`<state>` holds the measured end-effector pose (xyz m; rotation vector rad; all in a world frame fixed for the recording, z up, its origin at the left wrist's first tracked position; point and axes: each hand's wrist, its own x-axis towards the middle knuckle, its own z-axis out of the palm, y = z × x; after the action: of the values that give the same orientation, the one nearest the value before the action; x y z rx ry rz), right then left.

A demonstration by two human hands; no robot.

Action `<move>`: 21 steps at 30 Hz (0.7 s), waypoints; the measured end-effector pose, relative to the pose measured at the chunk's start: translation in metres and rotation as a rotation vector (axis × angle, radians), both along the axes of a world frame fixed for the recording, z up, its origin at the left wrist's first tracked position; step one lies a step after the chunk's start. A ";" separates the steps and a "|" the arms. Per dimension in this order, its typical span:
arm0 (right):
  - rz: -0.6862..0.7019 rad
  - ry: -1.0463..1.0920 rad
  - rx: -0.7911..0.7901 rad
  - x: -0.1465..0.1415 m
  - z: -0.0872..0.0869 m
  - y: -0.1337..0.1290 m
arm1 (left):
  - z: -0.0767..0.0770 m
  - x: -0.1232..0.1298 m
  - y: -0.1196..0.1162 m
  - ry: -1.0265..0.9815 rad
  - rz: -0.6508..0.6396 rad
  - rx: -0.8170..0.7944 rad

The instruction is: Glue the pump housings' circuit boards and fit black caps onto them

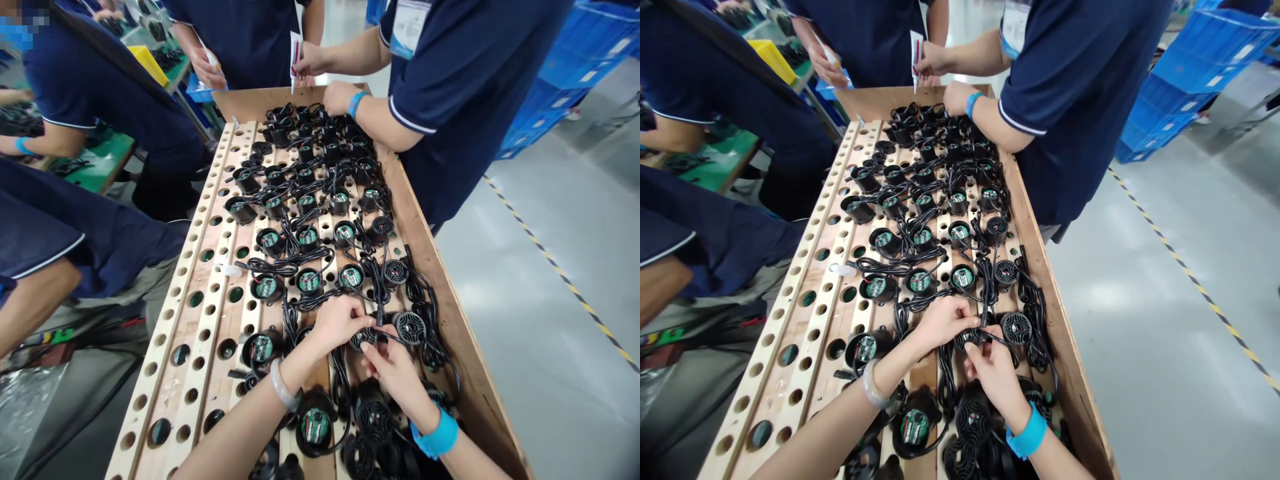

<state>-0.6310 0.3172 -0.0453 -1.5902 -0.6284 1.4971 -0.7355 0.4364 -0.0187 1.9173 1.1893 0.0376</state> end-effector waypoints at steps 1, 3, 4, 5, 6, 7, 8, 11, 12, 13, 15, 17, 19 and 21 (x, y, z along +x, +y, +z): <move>-0.001 -0.009 -0.001 0.000 0.001 0.001 | 0.000 0.000 0.000 -0.003 -0.004 0.003; -0.005 -0.026 -0.006 0.001 0.002 0.003 | -0.001 0.000 0.001 -0.016 -0.021 0.005; -0.009 -0.027 -0.013 0.001 0.003 0.003 | -0.001 0.000 0.003 -0.026 -0.033 0.003; -0.017 -0.027 -0.020 0.000 0.003 0.004 | -0.002 -0.001 0.005 -0.040 -0.048 0.003; -0.027 -0.022 -0.024 0.000 0.004 0.004 | -0.002 -0.003 0.007 -0.055 -0.066 0.004; -0.036 -0.011 -0.026 0.000 0.005 0.004 | -0.003 -0.004 0.010 -0.072 -0.087 -0.003; -0.044 0.001 -0.028 0.000 0.005 0.004 | -0.004 -0.007 0.013 -0.092 -0.111 -0.027; -0.051 0.025 -0.028 -0.001 0.007 0.003 | -0.007 -0.013 0.019 -0.183 -0.178 -0.176; -0.050 0.022 -0.024 -0.001 0.007 0.003 | -0.008 -0.014 0.020 -0.205 -0.184 -0.209; -0.049 0.015 -0.018 -0.001 0.007 0.003 | -0.009 -0.014 0.020 -0.213 -0.182 -0.219; -0.050 -0.004 -0.003 -0.001 0.007 0.003 | -0.011 -0.013 0.019 -0.194 -0.162 -0.187; -0.054 -0.025 0.006 -0.001 0.006 0.003 | -0.011 -0.009 0.016 -0.150 -0.140 -0.150; -0.056 -0.041 0.007 -0.002 0.006 0.003 | -0.009 -0.005 0.013 -0.120 -0.113 -0.130; -0.054 -0.054 0.007 -0.003 0.007 0.002 | -0.005 -0.003 0.010 -0.088 -0.079 -0.109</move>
<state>-0.6336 0.3196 -0.0384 -1.6340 -0.6154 1.4147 -0.7383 0.4464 -0.0241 1.8464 1.0356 0.0138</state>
